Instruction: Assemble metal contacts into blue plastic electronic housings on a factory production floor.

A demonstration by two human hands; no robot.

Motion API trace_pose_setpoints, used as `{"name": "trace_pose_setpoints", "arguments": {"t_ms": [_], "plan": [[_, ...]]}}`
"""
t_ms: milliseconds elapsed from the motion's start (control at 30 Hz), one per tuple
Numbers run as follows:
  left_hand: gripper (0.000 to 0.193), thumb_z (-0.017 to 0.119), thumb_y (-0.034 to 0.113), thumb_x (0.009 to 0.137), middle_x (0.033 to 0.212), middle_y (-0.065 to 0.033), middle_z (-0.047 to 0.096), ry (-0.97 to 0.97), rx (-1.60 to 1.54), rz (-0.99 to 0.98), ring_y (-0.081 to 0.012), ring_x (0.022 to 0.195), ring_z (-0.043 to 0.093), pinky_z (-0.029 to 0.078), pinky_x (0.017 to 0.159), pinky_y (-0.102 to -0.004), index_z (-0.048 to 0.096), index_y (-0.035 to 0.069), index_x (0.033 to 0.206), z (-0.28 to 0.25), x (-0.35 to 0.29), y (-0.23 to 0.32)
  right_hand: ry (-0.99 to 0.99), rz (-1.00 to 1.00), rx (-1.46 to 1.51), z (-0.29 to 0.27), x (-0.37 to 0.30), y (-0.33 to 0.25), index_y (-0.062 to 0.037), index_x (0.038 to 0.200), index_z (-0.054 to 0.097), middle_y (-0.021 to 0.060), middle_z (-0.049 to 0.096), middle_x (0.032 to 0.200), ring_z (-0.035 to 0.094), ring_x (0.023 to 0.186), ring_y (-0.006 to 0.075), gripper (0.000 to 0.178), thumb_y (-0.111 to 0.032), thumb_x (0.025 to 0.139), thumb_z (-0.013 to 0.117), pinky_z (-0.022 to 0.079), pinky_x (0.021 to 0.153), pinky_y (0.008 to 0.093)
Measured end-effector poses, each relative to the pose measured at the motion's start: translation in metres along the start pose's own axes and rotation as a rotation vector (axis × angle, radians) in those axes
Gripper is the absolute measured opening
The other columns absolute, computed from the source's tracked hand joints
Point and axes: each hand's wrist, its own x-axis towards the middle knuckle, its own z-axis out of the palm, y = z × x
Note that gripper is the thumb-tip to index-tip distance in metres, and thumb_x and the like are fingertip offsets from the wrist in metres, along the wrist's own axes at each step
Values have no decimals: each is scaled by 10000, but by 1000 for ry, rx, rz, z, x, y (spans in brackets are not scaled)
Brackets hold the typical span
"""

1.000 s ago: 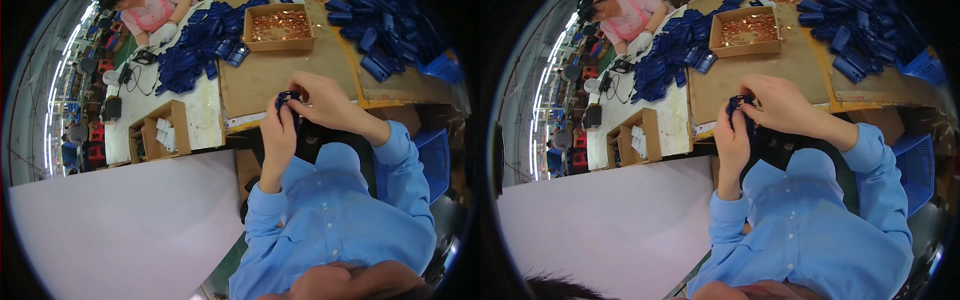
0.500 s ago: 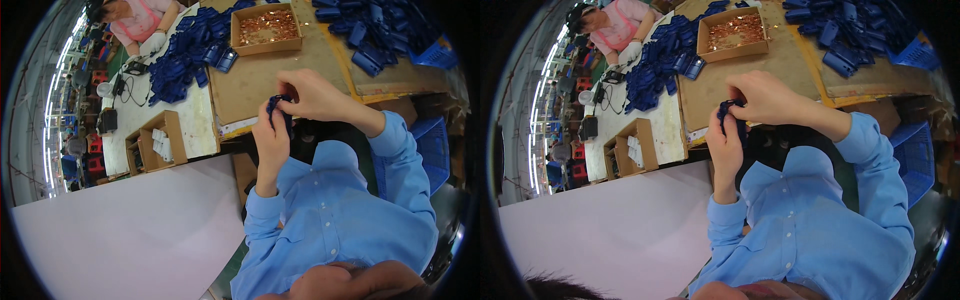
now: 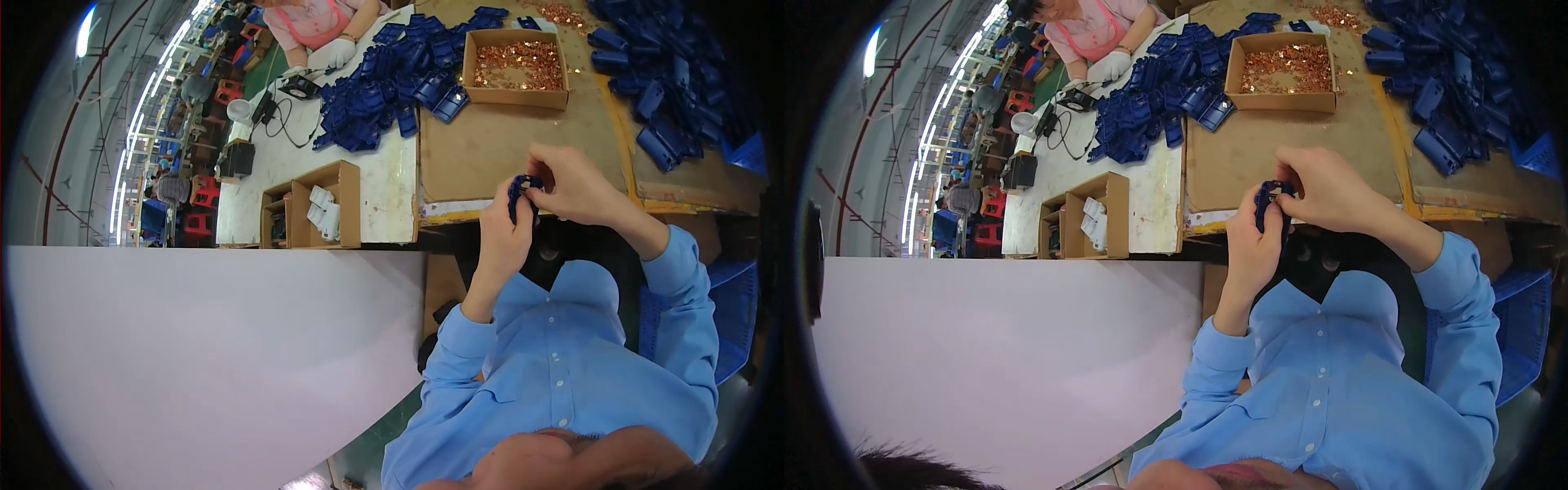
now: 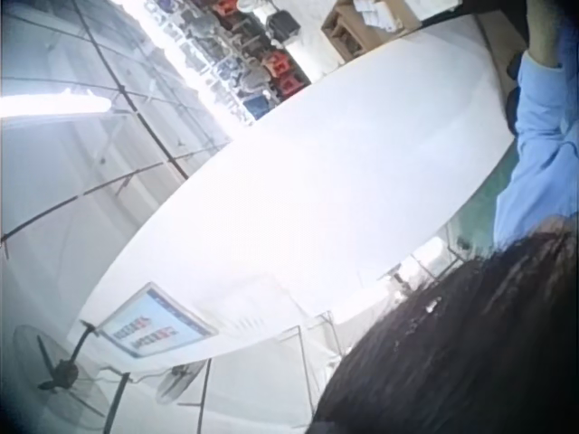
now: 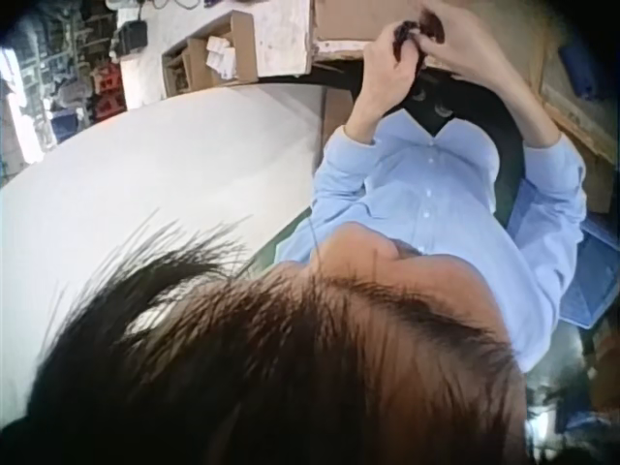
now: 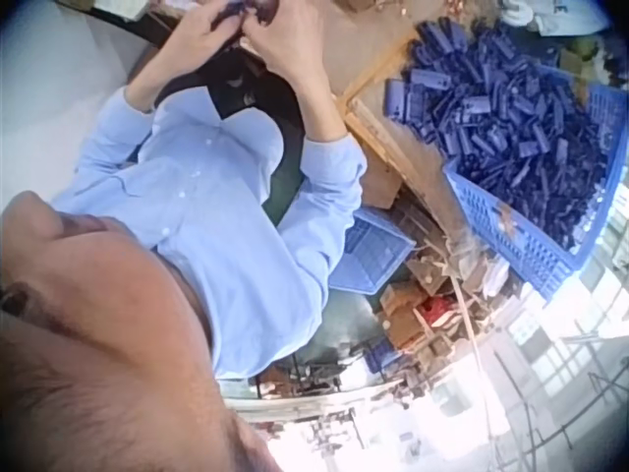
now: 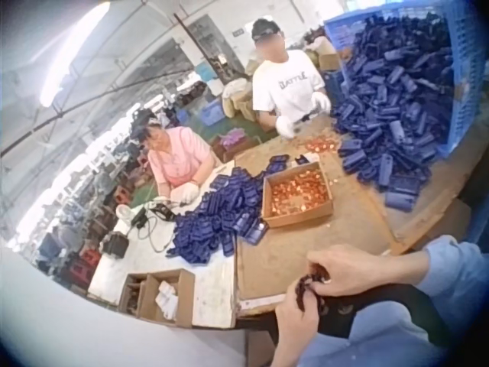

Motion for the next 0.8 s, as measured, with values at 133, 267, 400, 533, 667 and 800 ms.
{"name": "trace_pose_setpoints", "arguments": {"t_ms": [133, 267, 400, 533, 667, 800], "plan": [[230, 481, 83, 975, 795, -67, 649, -25, -2, 14, -109, 668, 617, 507, 620, -252, 559, -30, 1159, 0, 0, -3, -13, -37, -6, 0, 0, 7, 11, 838, 523, 141, 590, 687, 584, 627, 270, 229, -71, 729, 706, 448, 571, 370], [231, 476, 72, 972, 797, -67, 644, -39, -12, 5, -107, 661, 609, 494, 606, -253, 554, -31, 1164, 2, 3, 4, -29, 5, 10, -4, 0, 4, 12, 826, 535, 156, 597, 704, 597, 658, 305, 214, -86, 727, 698, 452, 591, 392], [239, 466, 51, 961, 788, -111, 630, -21, 43, 52, -164, 653, 609, 474, 599, -295, 541, -33, 1172, 4, 6, -2, -22, -4, -32, -6, 5, 5, 11, 802, 546, 170, 606, 719, 611, 691, 340, 202, -101, 724, 694, 457, 610, 413], [251, 469, 41, 950, 798, -160, 622, -20, 40, 42, -226, 662, 612, 470, 615, -335, 528, -28, 1184, 4, 10, -6, 22, -83, -31, -2, 8, 16, 4, 831, 518, 119, 573, 665, 570, 608, 218, 228, -73, 730, 708, 444, 555, 341], [244, 472, 43, 951, 778, -152, 618, -48, 13, 29, -214, 632, 591, 463, 601, -326, 531, -17, 1180, 0, 12, -4, -8, -3, 38, -6, 10, 11, 8, 799, 540, 137, 591, 679, 592, 632, 252, 220, -100, 720, 715, 457, 573, 361], [236, 473, 41, 948, 740, -118, 607, -65, 22, -9, -177, 595, 566, 452, 579, -305, 538, -12, 1169, -4, 13, -1, -17, 24, 82, -6, 10, 12, 15, 790, 576, 159, 614, 700, 617, 663, 309, 217, -129, 711, 717, 471, 600, 388]]}}
